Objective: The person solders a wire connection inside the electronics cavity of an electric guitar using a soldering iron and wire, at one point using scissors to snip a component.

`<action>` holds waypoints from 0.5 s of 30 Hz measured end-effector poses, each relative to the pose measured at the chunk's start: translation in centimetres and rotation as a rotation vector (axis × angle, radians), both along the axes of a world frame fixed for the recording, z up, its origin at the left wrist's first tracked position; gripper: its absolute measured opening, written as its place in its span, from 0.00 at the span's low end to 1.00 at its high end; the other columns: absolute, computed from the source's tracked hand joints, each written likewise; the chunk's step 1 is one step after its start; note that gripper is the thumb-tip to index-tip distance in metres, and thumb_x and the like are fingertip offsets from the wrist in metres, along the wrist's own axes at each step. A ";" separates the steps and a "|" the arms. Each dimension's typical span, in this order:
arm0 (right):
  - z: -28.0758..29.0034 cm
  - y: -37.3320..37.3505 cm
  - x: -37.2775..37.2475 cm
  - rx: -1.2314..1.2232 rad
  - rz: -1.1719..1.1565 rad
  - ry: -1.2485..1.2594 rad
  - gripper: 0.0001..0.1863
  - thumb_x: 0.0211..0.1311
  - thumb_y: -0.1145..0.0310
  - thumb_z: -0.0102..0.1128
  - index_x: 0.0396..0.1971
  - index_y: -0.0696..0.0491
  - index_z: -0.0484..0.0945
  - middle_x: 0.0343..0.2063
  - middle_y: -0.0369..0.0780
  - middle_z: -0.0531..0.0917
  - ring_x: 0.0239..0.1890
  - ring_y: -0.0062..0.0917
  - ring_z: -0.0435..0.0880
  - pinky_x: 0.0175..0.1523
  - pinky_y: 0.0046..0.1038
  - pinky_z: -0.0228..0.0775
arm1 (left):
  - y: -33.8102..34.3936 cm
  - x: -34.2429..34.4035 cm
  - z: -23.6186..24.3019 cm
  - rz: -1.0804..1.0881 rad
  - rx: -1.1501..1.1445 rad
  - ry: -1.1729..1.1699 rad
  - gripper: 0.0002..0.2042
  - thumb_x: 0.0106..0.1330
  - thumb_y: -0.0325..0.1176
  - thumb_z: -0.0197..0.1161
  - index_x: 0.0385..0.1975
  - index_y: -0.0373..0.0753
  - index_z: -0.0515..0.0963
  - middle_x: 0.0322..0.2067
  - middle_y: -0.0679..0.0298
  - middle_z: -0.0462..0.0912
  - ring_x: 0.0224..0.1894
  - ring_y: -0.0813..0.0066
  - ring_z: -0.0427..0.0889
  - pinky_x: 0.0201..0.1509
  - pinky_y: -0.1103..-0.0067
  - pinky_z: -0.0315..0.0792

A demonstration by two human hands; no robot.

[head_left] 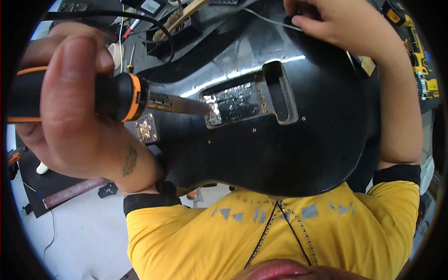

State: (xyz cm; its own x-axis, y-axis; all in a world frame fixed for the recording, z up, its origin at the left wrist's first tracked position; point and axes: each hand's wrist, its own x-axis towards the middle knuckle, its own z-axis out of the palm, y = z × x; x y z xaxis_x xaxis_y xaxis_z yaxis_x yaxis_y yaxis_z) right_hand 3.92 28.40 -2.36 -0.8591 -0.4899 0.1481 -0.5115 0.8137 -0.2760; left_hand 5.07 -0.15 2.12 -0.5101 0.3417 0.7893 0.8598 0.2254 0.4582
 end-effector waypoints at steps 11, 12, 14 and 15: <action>-0.6 1.1 -1.9 -0.082 0.005 -0.156 0.07 0.59 0.71 0.64 0.33 0.60 0.82 0.25 0.46 0.84 0.30 0.40 0.86 0.39 0.37 0.77 | 0.1 -1.0 -0.1 0.122 0.072 -0.101 0.03 0.63 0.20 0.60 0.34 0.28 0.77 0.28 0.51 0.76 0.31 0.71 0.75 0.36 0.79 0.71; -0.7 1.0 -1.9 -0.084 0.009 -0.159 0.07 0.59 0.71 0.64 0.33 0.60 0.82 0.25 0.46 0.84 0.30 0.40 0.86 0.39 0.37 0.77 | 0.0 -0.8 -0.1 0.126 0.070 -0.104 0.03 0.63 0.20 0.60 0.34 0.28 0.77 0.28 0.51 0.76 0.31 0.71 0.75 0.36 0.79 0.71; -0.5 0.9 -1.9 -0.062 -0.003 -0.148 0.08 0.59 0.70 0.64 0.33 0.60 0.82 0.24 0.46 0.84 0.30 0.40 0.86 0.39 0.37 0.77 | -0.1 -0.8 -0.2 0.089 0.039 -0.076 0.03 0.63 0.21 0.60 0.34 0.28 0.77 0.28 0.50 0.76 0.31 0.72 0.75 0.36 0.79 0.71; -0.4 0.8 -1.9 -0.062 -0.003 -0.151 0.08 0.59 0.70 0.64 0.33 0.60 0.82 0.24 0.46 0.84 0.30 0.40 0.86 0.39 0.37 0.77 | -0.1 -0.8 -0.2 0.076 0.029 -0.068 0.03 0.63 0.21 0.61 0.34 0.28 0.77 0.29 0.50 0.76 0.31 0.72 0.75 0.36 0.80 0.70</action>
